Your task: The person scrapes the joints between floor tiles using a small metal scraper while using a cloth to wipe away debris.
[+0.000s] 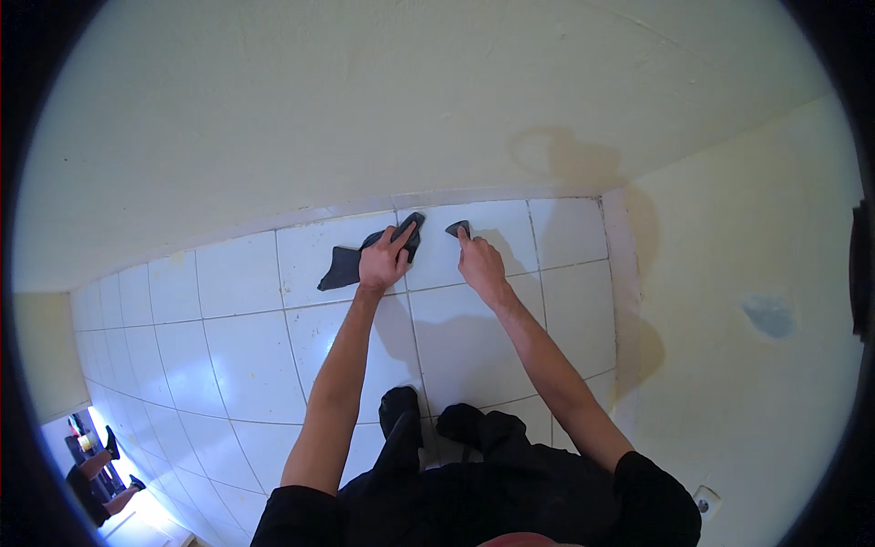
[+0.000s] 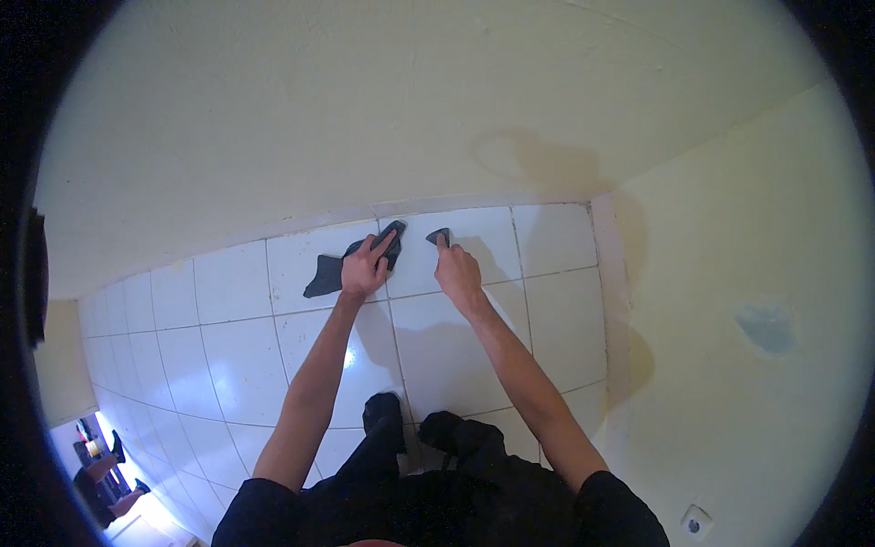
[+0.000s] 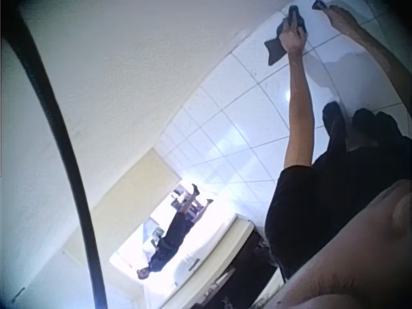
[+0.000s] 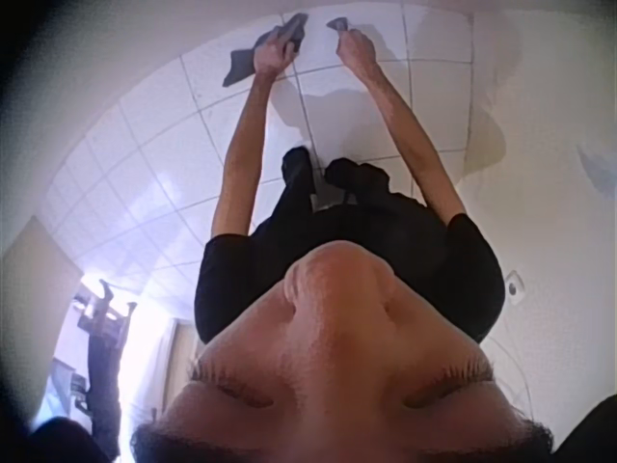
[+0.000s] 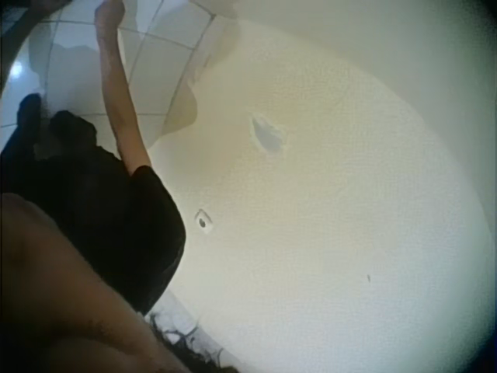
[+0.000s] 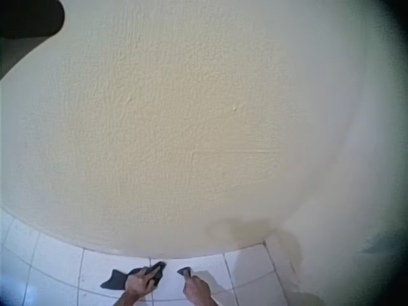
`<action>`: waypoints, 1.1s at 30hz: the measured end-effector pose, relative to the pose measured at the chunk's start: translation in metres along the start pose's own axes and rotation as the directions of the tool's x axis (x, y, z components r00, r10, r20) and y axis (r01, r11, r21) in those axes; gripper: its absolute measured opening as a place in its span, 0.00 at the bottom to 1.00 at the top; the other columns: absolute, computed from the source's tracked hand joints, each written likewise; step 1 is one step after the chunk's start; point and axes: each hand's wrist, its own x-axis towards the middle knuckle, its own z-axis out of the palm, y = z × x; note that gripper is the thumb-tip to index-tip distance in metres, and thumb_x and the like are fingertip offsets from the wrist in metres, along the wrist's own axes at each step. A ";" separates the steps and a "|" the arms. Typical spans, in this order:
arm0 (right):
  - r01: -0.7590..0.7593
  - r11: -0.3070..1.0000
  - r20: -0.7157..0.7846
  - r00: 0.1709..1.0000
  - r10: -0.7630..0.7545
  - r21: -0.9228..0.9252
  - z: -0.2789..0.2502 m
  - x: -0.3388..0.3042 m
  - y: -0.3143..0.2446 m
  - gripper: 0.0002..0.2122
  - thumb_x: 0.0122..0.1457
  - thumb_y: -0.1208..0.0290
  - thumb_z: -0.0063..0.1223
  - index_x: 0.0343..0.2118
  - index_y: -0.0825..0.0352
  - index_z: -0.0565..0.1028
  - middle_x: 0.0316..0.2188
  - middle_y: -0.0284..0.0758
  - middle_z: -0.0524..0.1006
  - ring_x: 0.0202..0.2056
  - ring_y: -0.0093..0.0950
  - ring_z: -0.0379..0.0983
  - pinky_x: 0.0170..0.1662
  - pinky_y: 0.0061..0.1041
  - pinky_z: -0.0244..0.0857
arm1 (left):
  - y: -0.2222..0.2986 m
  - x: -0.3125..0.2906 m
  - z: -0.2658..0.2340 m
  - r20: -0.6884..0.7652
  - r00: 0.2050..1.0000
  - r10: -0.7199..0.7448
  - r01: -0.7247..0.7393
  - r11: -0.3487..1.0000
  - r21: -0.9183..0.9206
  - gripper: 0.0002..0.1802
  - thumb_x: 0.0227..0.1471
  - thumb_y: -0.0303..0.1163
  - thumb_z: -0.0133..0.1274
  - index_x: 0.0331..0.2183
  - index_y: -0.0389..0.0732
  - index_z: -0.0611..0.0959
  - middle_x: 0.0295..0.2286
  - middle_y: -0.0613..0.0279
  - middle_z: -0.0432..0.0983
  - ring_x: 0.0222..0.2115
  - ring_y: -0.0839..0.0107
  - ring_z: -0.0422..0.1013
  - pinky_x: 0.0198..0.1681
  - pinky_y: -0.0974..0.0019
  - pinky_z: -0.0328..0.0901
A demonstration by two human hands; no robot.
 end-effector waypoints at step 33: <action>0.061 0.426 -0.294 0.811 0.507 0.903 0.040 -0.082 0.088 0.20 0.69 0.75 0.44 0.64 0.61 0.67 0.20 0.19 0.63 0.17 0.10 0.55 0.18 0.14 0.54 | 0.072 0.050 0.057 0.230 0.970 -0.073 0.034 0.985 0.167 0.40 0.51 0.25 0.48 0.65 0.57 0.63 0.52 0.39 0.67 0.40 0.49 0.77 0.34 0.50 0.76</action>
